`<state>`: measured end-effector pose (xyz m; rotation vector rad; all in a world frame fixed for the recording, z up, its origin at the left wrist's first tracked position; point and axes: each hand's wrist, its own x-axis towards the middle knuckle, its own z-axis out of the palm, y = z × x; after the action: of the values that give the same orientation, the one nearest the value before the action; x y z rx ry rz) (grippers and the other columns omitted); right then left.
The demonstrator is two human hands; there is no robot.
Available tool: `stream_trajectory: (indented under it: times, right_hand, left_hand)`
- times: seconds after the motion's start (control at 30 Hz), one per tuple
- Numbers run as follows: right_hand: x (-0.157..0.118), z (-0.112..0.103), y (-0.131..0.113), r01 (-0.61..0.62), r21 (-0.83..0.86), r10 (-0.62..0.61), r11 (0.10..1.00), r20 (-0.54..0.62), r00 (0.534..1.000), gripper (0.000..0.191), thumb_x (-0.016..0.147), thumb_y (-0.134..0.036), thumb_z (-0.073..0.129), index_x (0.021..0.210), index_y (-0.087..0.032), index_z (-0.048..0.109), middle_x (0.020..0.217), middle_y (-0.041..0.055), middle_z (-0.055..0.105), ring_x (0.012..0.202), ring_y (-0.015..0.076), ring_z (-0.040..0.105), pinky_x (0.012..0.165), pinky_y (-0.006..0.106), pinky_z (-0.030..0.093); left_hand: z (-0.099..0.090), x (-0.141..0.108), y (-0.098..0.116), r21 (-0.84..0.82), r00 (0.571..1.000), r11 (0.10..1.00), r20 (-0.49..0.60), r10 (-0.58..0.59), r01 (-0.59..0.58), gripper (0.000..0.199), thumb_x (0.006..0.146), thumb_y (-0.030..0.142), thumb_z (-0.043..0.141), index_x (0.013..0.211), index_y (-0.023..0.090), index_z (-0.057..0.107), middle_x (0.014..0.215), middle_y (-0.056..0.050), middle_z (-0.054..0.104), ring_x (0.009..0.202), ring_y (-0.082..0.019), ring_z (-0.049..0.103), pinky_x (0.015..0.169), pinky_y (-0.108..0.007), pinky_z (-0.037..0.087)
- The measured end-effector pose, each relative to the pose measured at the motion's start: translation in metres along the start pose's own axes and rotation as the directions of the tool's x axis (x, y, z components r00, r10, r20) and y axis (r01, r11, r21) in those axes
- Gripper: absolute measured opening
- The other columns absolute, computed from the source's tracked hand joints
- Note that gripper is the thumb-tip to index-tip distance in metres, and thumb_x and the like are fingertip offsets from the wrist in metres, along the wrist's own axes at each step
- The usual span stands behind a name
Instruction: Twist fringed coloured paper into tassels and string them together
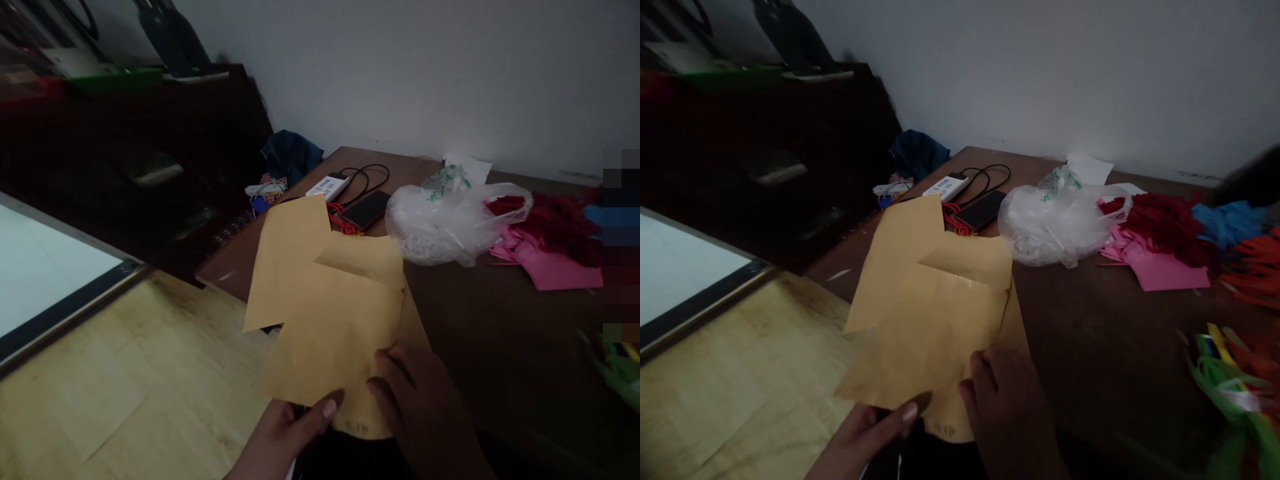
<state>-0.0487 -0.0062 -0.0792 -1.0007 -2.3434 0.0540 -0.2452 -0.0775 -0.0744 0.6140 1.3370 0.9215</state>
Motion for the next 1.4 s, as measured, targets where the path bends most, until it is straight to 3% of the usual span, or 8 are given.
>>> stream_trajectory:
  times: [0.1, 0.23, 0.47, 0.63, 0.87, 1.03, 1.2, 1.4]
  right_hand:
    - [-0.001, 0.001, -0.001, 0.008, 0.067, -0.008, 0.998, -0.006, 1.0, 0.021, 0.096, -0.024, 0.051, 0.106, -0.014, 0.066, 0.091, 0.0092, 0.068, 0.082, 0.022, 0.064, 0.074, 0.036, 0.051]
    - [0.0, -0.004, 0.004, -0.049, 0.243, 0.035, 0.969, 0.061, 0.997, 0.02, 0.096, -0.018, 0.048, 0.105, -0.018, 0.066, 0.093, 0.0068, 0.067, 0.086, 0.0186, 0.065, 0.075, 0.031, 0.054]
    - [0.022, -0.007, 0.017, -0.044, 0.366, 0.024, 0.93, 0.06, 0.998, 0.022, 0.093, -0.016, 0.053, 0.105, -0.024, 0.069, 0.091, 0.004, 0.064, 0.083, 0.0167, 0.061, 0.072, 0.03, 0.053]
    - [0.031, 0.0, 0.015, -0.032, 0.413, 0.025, 0.91, 0.021, 0.999, 0.018, 0.091, -0.016, 0.056, 0.096, -0.025, 0.072, 0.083, 0.0017, 0.062, 0.077, 0.0146, 0.059, 0.069, 0.027, 0.05]
    - [0.035, -0.003, 0.013, 0.049, 0.415, -0.061, 0.908, 0.015, 0.998, 0.021, 0.094, -0.012, 0.051, 0.087, -0.02, 0.068, 0.08, 0.0008, 0.067, 0.077, 0.0151, 0.058, 0.074, 0.031, 0.043]
    - [0.033, 0.001, 0.014, 0.033, 0.468, -0.042, 0.883, 0.008, 0.999, 0.019, 0.092, -0.01, 0.053, 0.081, -0.019, 0.067, 0.077, 0.001, 0.065, 0.075, 0.0157, 0.057, 0.073, 0.032, 0.041]
    - [0.031, 0.001, 0.014, -0.004, 0.492, -0.022, 0.871, 0.047, 0.999, 0.017, 0.09, -0.011, 0.054, 0.08, -0.019, 0.065, 0.078, 0.0017, 0.064, 0.077, 0.0165, 0.058, 0.075, 0.033, 0.04]
    - [0.033, 0.0, 0.012, 0.014, 0.449, -0.023, 0.893, 0.014, 1.0, 0.018, 0.089, -0.01, 0.053, 0.078, -0.019, 0.062, 0.078, 0.0017, 0.064, 0.075, 0.016, 0.057, 0.074, 0.033, 0.041]
  left_hand:
    - [0.011, 0.008, 0.001, 0.141, 0.997, 0.987, 0.029, 0.072, -0.076, 0.053, 0.073, 0.062, 0.068, 0.044, 0.02, 0.055, 0.049, 0.001, 0.053, 0.056, -0.016, 0.048, 0.063, -0.028, 0.04]
    - [0.016, 0.016, -0.001, 0.12, 1.0, 0.992, -0.016, -0.025, 0.026, 0.061, 0.08, 0.066, 0.057, 0.037, 0.022, 0.049, 0.043, 0.001, 0.044, 0.05, -0.015, 0.043, 0.059, -0.028, 0.036]
    - [0.018, 0.009, 0.002, 0.084, 0.988, 0.985, -0.028, -0.152, 0.154, 0.06, 0.077, 0.065, 0.06, 0.037, 0.021, 0.05, 0.039, 0.003, 0.041, 0.044, -0.012, 0.036, 0.049, -0.028, 0.026]
    - [0.016, 0.011, 0.0, 0.055, 0.994, 0.993, 0.001, -0.105, 0.105, 0.056, 0.082, 0.056, 0.061, 0.039, 0.021, 0.051, 0.038, 0.004, 0.042, 0.042, -0.011, 0.035, 0.05, -0.028, 0.029]
    - [0.004, 0.021, -0.012, 0.279, 0.997, 0.958, 0.036, -0.073, 0.061, 0.062, 0.084, 0.065, 0.053, 0.041, 0.02, 0.05, 0.042, 0.002, 0.042, 0.045, -0.012, 0.038, 0.049, -0.027, 0.028]
    - [0.002, 0.023, -0.009, 0.341, 0.995, 0.94, 0.098, -0.027, -0.007, 0.063, 0.084, 0.07, 0.046, 0.045, 0.021, 0.047, 0.044, 0.003, 0.044, 0.046, -0.012, 0.041, 0.051, -0.026, 0.031]
    - [0.004, 0.022, -0.006, 0.343, 0.987, 0.934, 0.153, 0.05, -0.101, 0.067, 0.089, 0.07, 0.034, 0.044, 0.021, 0.044, 0.05, 0.0, 0.048, 0.057, -0.015, 0.05, 0.065, -0.027, 0.038]
    - [0.009, 0.019, -0.002, 0.294, 0.985, 0.95, 0.159, 0.06, -0.105, 0.068, 0.088, 0.071, 0.032, 0.042, 0.023, 0.044, 0.046, 0.001, 0.044, 0.051, -0.014, 0.045, 0.066, -0.028, 0.04]
